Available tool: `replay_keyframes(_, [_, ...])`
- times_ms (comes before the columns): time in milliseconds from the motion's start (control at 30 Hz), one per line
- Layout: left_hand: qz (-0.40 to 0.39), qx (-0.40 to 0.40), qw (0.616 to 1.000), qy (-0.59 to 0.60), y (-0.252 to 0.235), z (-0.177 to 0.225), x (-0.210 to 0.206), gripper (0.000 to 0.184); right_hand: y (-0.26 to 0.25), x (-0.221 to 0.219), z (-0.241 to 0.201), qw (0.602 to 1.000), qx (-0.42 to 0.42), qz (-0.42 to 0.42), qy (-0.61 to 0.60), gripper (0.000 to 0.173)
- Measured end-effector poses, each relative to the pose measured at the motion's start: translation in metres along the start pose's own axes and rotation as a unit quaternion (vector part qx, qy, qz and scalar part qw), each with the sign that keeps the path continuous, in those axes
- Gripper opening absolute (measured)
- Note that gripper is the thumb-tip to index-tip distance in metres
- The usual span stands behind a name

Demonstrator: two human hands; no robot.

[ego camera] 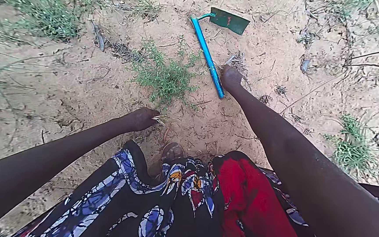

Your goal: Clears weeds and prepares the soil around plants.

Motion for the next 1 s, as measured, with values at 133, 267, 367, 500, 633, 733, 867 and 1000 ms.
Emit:
replay_keyframes(133, [-0.007,0.001,1.000,-0.015,-0.003,-0.003,-0.001,0.020,-0.001,0.000,0.004,0.996,0.043,-0.039,0.062,0.038])
replay_keyframes(267, [0.008,-0.006,1.000,-0.015,-0.005,0.001,0.003,0.019,0.000,0.001,0.009,0.991,0.083,-0.068,0.084,0.037])
replay_keyframes(367, [0.017,-0.010,1.000,-0.003,-0.002,0.004,0.005,0.018,0.006,-0.001,0.012,0.990,0.104,-0.068,0.067,0.034])
replay_keyframes(500, [0.010,-0.017,1.000,-0.012,-0.003,-0.003,-0.001,0.018,0.044,-0.026,0.028,0.990,0.118,-0.057,0.046,0.032])
replay_keyframes(633, [-0.002,-0.025,0.999,-0.024,-0.008,-0.009,-0.004,0.017,0.073,-0.035,0.060,1.000,-0.011,-0.006,-0.027,0.035])
replay_keyframes(733, [0.013,-0.031,0.999,-0.022,-0.010,-0.007,0.001,0.016,0.073,-0.020,0.052,0.997,-0.011,0.043,-0.067,0.038])
replay_keyframes(867, [0.009,-0.045,0.999,-0.029,-0.007,0.005,0.005,0.018,0.069,-0.013,0.006,0.986,0.127,0.101,-0.021,0.032])
replay_keyframes(1000, [0.021,-0.055,0.998,-0.035,-0.006,0.006,0.002,0.014,0.050,-0.017,-0.028,0.998,0.018,0.039,-0.047,0.039])
Point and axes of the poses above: each hand's wrist, its own y-axis away from the middle knuckle, its own x-axis out of the back of the hand, z = x × y, the point moved 4 cm from there along -y, towards the middle knuckle, and after that the axes turned 15 degrees about x, right-handed, at the moved point
